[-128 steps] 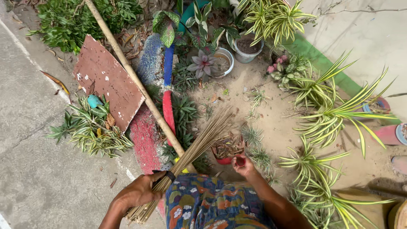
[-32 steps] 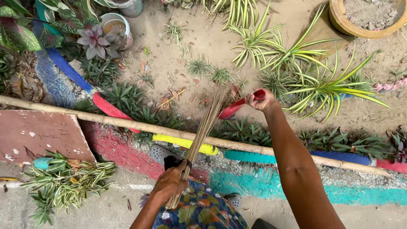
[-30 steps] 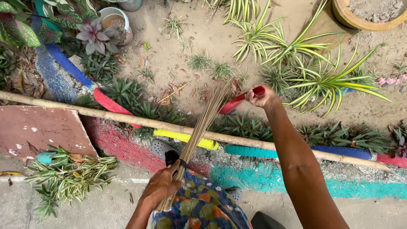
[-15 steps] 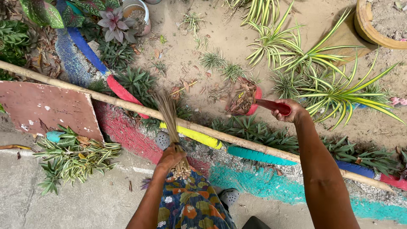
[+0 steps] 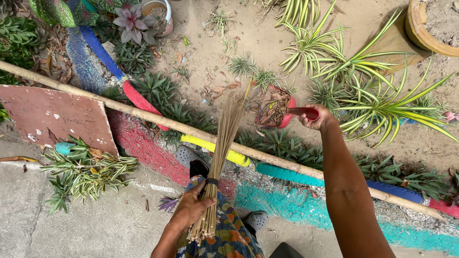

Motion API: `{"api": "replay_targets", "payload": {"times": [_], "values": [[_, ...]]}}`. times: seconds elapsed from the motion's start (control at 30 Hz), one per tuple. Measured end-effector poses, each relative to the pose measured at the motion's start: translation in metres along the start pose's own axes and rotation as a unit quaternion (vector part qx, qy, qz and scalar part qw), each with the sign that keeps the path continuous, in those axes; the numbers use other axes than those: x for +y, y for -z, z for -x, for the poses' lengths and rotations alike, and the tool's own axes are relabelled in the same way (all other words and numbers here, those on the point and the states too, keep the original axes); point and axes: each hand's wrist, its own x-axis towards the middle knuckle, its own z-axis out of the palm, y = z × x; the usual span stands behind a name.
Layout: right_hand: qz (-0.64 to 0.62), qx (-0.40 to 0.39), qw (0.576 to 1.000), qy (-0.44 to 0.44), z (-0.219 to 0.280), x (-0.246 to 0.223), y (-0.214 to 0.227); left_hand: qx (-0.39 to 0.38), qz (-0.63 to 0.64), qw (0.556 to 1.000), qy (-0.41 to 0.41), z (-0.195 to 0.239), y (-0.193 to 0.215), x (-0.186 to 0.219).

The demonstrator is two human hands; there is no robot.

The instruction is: The person sweeps dry leaves and debris from a garden bed into a dustpan using a broom and then deposits them into a black bin. They also pick up larger piles of green leaves and plant cuttings by hand and place them into the bin.

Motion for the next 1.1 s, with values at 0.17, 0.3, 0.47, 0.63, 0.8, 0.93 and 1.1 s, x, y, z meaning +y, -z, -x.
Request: {"api": "replay_targets", "payload": {"times": [0.17,0.3,0.47,0.63,0.8,0.93,1.1], "values": [[-0.042,0.012,0.999,0.021,0.001,-0.002,0.010,-0.009,0.073,0.992,0.102,-0.025,-0.023,0.010],[-0.049,0.004,0.998,0.051,0.000,-0.001,0.022,-0.037,0.028,0.999,0.027,-0.063,-0.061,0.021],[-0.118,0.031,0.990,0.071,0.006,-0.007,0.010,-0.075,0.088,0.992,-0.051,-0.035,-0.073,0.011],[-0.016,-0.019,0.955,0.296,0.053,0.003,-0.038,-0.053,0.075,0.996,0.008,-0.009,-0.031,0.009],[0.212,0.105,0.902,0.361,0.065,0.034,-0.057,0.026,-0.018,0.999,0.010,-0.053,0.003,0.029],[0.439,0.211,0.720,0.494,0.007,0.028,-0.021,0.039,-0.069,0.995,0.055,-0.111,0.009,0.057],[0.478,0.176,0.665,0.546,-0.043,0.018,0.007,-0.052,-0.089,0.993,0.050,-0.115,-0.042,0.029]]}}
